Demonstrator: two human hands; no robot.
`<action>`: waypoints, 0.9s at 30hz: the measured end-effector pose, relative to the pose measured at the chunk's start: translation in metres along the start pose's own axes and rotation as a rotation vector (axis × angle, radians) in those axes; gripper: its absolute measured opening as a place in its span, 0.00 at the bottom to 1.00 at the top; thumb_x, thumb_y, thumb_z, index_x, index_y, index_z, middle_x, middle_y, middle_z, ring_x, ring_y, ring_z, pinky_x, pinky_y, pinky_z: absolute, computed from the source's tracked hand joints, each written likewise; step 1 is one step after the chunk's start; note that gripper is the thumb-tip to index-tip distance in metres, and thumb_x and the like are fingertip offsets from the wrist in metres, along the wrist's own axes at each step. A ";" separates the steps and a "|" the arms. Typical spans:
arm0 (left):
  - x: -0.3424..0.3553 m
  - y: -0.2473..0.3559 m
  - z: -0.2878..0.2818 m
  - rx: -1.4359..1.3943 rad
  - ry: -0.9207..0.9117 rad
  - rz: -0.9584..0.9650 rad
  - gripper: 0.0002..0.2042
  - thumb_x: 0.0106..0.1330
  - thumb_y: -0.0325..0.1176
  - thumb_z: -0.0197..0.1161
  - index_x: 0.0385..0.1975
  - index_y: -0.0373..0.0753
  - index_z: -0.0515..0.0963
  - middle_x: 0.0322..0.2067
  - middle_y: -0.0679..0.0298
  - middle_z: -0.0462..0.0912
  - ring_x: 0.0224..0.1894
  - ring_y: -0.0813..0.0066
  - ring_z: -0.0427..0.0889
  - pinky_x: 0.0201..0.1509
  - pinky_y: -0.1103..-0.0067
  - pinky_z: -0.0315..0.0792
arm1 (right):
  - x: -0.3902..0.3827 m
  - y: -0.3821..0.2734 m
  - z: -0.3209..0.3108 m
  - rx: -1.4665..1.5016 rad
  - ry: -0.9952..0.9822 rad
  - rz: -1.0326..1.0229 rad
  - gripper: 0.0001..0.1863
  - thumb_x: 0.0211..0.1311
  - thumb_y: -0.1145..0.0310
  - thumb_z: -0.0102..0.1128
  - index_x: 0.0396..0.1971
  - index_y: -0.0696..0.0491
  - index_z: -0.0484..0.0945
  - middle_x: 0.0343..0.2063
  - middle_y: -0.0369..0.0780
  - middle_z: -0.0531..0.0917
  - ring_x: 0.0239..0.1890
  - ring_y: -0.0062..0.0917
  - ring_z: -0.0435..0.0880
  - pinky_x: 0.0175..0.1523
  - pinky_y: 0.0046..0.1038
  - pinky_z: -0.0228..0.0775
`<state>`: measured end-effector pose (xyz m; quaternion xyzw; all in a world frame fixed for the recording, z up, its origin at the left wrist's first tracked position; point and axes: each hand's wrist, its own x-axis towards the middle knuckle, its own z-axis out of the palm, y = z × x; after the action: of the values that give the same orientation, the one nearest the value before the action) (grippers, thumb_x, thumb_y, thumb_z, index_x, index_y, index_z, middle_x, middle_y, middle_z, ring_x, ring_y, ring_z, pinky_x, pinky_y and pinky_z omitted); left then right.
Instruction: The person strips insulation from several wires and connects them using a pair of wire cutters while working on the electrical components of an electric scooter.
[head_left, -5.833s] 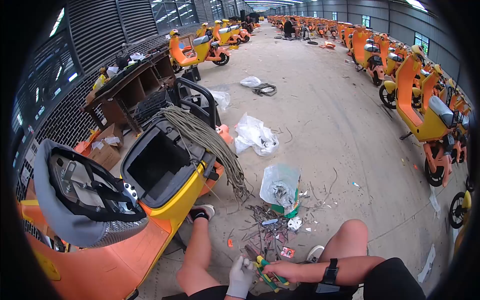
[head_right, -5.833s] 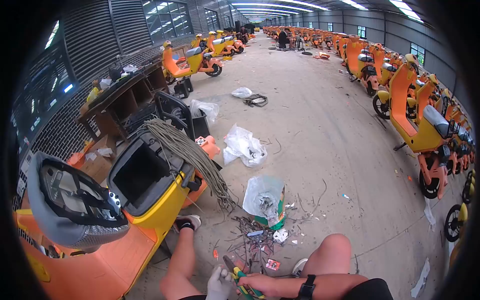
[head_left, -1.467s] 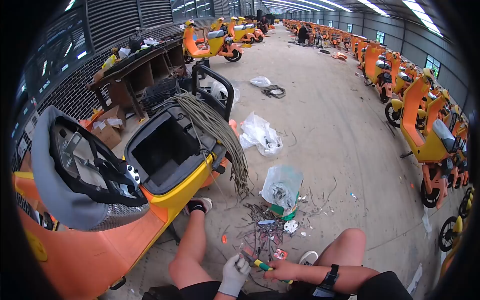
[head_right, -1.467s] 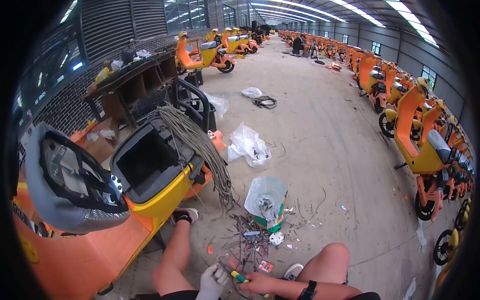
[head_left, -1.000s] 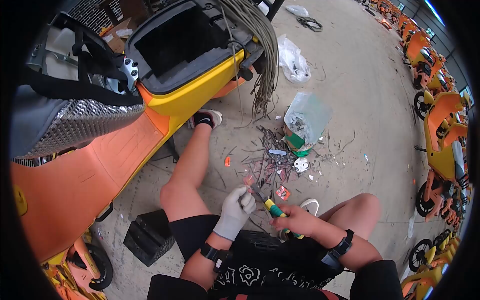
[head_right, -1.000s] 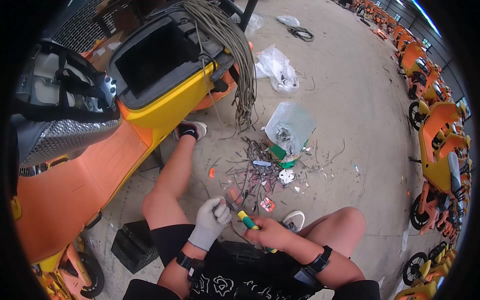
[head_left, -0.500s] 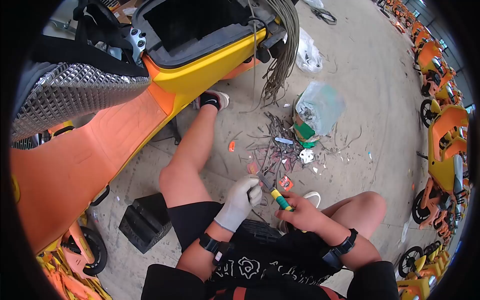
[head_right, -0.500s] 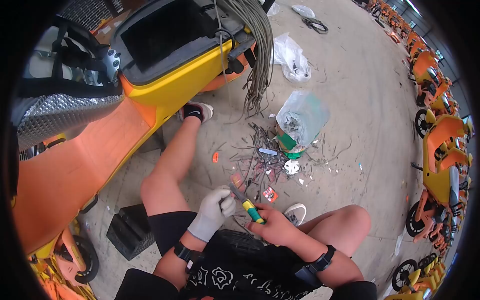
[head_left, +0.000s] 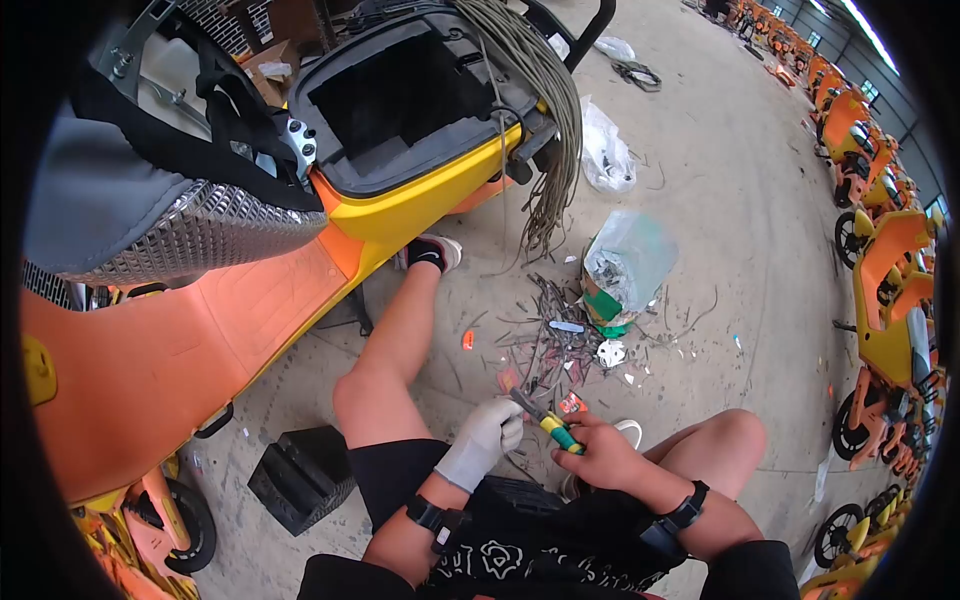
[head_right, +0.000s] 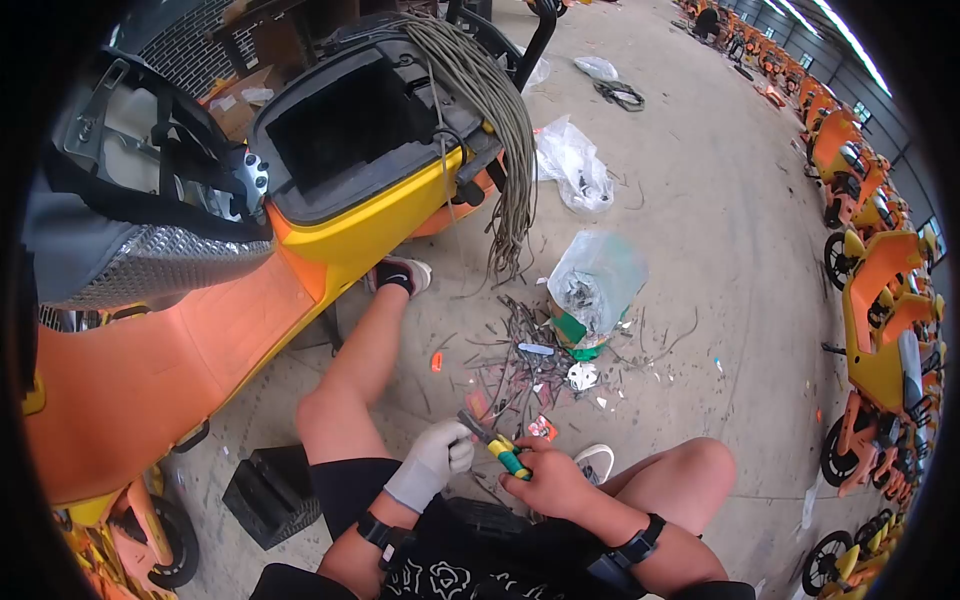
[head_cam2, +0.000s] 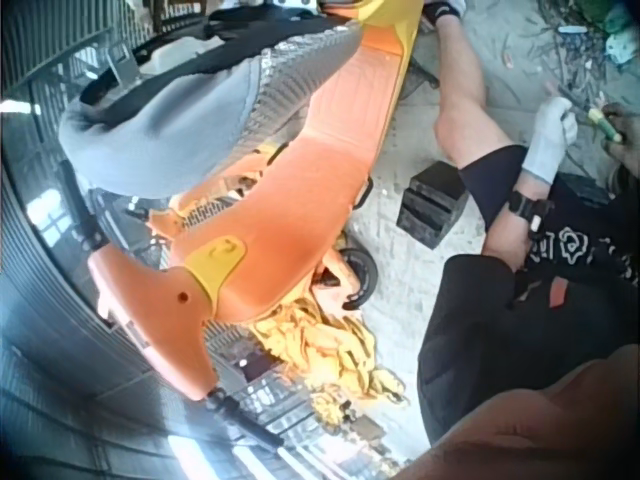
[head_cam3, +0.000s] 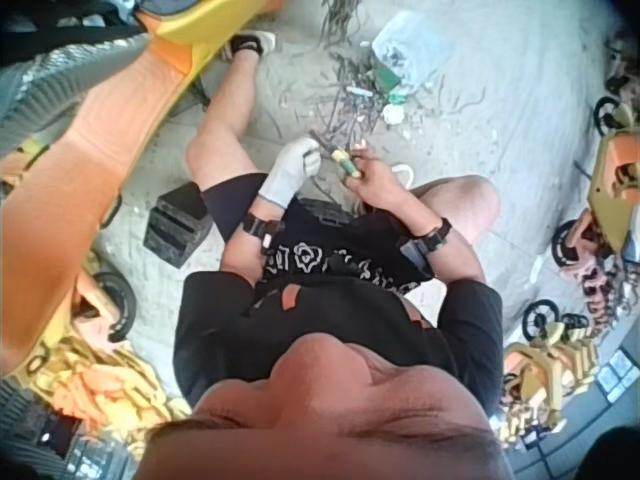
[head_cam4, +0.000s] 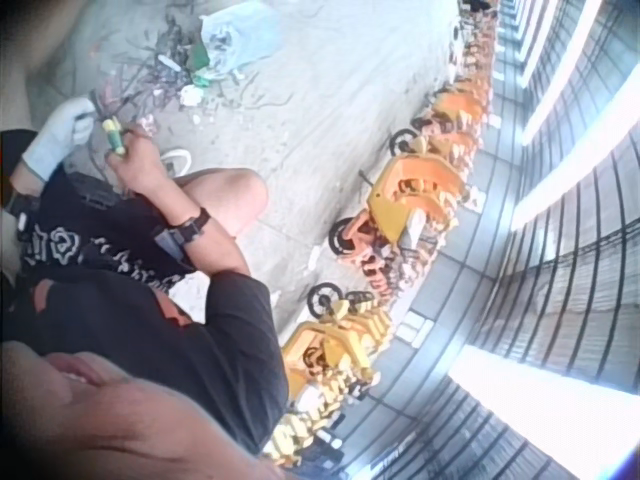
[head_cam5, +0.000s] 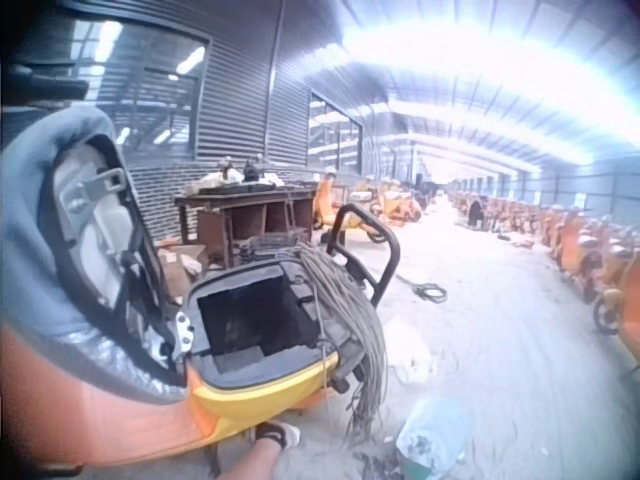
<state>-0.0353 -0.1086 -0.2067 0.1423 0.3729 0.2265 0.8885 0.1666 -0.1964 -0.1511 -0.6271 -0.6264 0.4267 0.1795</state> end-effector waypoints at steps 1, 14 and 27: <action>0.000 0.000 0.002 -0.008 -0.007 0.007 0.07 0.67 0.33 0.50 0.29 0.38 0.71 0.11 0.73 0.59 0.11 0.82 0.55 0.17 0.81 0.49 | 0.000 0.002 0.000 -0.030 0.010 -0.021 0.19 0.56 0.57 0.66 0.27 0.61 0.81 0.48 0.51 0.79 0.45 0.44 0.82 0.50 0.37 0.75; 0.001 -0.010 -0.003 0.022 -0.080 0.028 0.06 0.67 0.32 0.50 0.29 0.38 0.71 0.13 0.72 0.62 0.13 0.81 0.60 0.18 0.82 0.54 | -0.011 -0.006 -0.008 -0.029 -0.027 -0.021 0.17 0.56 0.58 0.64 0.30 0.60 0.83 0.45 0.48 0.81 0.42 0.42 0.82 0.48 0.36 0.75; 0.012 -0.007 -0.006 0.060 -0.097 0.055 0.06 0.67 0.33 0.51 0.34 0.38 0.71 0.14 0.73 0.60 0.14 0.80 0.59 0.19 0.80 0.53 | 0.001 0.015 0.002 -0.122 -0.040 -0.035 0.26 0.59 0.49 0.59 0.36 0.61 0.82 0.48 0.49 0.79 0.47 0.43 0.80 0.53 0.36 0.73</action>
<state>-0.0305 -0.1081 -0.2211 0.1896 0.3320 0.2323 0.8943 0.1750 -0.1981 -0.1639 -0.6172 -0.6658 0.3968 0.1356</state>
